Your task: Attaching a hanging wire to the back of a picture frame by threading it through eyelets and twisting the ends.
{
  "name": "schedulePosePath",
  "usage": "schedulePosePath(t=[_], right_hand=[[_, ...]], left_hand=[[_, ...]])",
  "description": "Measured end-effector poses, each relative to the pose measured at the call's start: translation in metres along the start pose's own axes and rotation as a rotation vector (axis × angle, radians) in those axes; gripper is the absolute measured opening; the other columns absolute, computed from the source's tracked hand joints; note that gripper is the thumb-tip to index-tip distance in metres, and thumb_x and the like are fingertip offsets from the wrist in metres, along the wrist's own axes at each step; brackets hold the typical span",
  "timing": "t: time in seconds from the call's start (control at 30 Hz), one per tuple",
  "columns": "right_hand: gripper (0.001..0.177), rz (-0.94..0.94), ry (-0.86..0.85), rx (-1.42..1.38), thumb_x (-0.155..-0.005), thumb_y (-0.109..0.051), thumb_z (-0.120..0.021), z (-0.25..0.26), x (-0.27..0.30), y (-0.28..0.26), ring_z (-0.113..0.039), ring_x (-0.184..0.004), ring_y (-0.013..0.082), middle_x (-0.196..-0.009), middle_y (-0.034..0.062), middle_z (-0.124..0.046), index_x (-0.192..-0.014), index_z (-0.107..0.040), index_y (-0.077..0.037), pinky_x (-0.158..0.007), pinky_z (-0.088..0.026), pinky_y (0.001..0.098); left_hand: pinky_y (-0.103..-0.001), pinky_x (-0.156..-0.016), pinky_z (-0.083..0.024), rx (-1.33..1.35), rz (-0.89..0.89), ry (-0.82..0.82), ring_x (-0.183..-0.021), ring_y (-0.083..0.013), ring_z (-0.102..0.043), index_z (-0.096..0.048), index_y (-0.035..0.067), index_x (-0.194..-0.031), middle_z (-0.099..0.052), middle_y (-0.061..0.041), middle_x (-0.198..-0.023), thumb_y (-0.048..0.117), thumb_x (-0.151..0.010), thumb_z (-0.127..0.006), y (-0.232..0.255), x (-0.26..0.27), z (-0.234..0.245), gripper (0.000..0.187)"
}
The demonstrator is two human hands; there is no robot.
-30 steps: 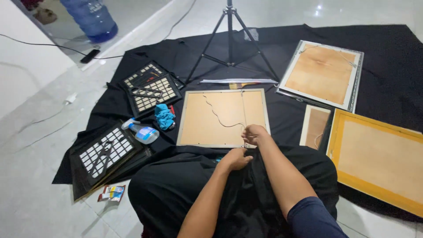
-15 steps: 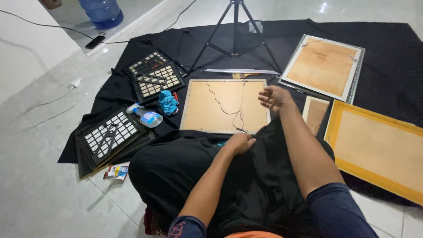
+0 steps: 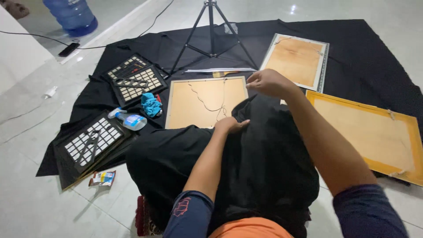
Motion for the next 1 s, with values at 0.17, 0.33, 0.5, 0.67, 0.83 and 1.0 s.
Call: schedulePosePath(t=[0.17, 0.33, 0.5, 0.67, 0.83, 1.0], right_hand=[[0.044, 0.152, -0.242, 0.449, -0.091, -0.041, -0.064, 0.022, 0.052, -0.109, -0.068, -0.118, 0.0399, -0.121, 0.0135, -0.076, -0.126, -0.072, -0.016, -0.102, -0.052, 0.0504], [0.037, 0.36, -0.111, 0.52, -0.096, -0.036, -0.07, 0.005, 0.032, -0.152, -0.074, -0.095, 0.0334, -0.113, 0.0181, -0.076, -0.12, -0.073, -0.008, -0.077, -0.058, 0.0411], [0.041, 0.467, -0.208, 0.556, -0.096, -0.03, -0.071, -0.052, -0.006, -0.148, -0.075, -0.083, 0.0319, -0.119, 0.0175, -0.072, -0.129, -0.068, -0.006, -0.07, -0.063, 0.0407], [0.045, 0.205, -0.407, 0.369, -0.092, -0.04, -0.067, -0.1, -0.043, -0.089, -0.07, -0.114, 0.0335, -0.121, 0.0128, -0.074, -0.133, -0.068, -0.022, -0.098, -0.056, 0.0471], [0.043, 0.034, -0.423, 0.216, -0.093, -0.04, -0.064, -0.141, -0.095, 0.001, -0.068, -0.114, 0.0381, -0.118, 0.0145, -0.075, -0.128, -0.07, -0.016, -0.094, -0.055, 0.0529], [0.043, -0.024, -0.393, 0.249, -0.091, -0.038, -0.061, -0.175, -0.117, 0.071, -0.069, -0.111, 0.0413, -0.112, 0.0146, -0.077, -0.123, -0.074, -0.013, -0.093, -0.054, 0.0554]], left_hand=[[-0.051, -0.118, -0.041, -0.104, -0.046, -0.085, -0.143, -0.0345, -0.049, -0.06, 0.022, -0.143, -0.057, -0.014, -0.15, 0.07, -0.093, -0.038, -0.095, -0.207, -0.131, 0.072], [-0.047, -0.109, -0.039, 0.106, -0.074, -0.248, -0.124, -0.035, -0.053, -0.055, -0.002, -0.132, -0.06, -0.017, -0.136, 0.034, -0.091, -0.039, -0.047, -0.068, -0.13, 0.057], [-0.046, -0.104, -0.044, 0.197, 0.142, -0.161, -0.125, -0.0332, -0.063, -0.067, 0.003, -0.127, -0.068, -0.01, -0.135, 0.047, -0.084, -0.053, -0.103, -0.148, -0.211, 0.063], [-0.062, -0.089, -0.056, 0.138, -0.192, 0.016, -0.105, -0.0453, -0.072, -0.078, 0.001, -0.097, -0.076, -0.025, -0.102, 0.032, -0.095, -0.047, -0.073, -0.129, -0.195, 0.044], [-0.048, -0.095, -0.058, 0.005, -0.136, 0.004, -0.111, -0.0358, -0.073, -0.078, 0.016, -0.11, -0.078, -0.016, -0.108, 0.048, -0.088, -0.055, -0.083, -0.148, -0.104, 0.045], [-0.054, -0.087, -0.059, -0.04, -0.04, 0.138, -0.106, -0.041, -0.072, -0.076, 0.011, -0.106, -0.076, -0.02, -0.101, 0.038, -0.087, -0.065, -0.108, -0.157, -0.001, 0.035]])
Point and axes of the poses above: each hand's wrist, its own x-axis away from the middle knuckle, its own z-axis out of the back of the hand, y = z × x, the point moved 9 cm from there along -x, towards the middle knuckle
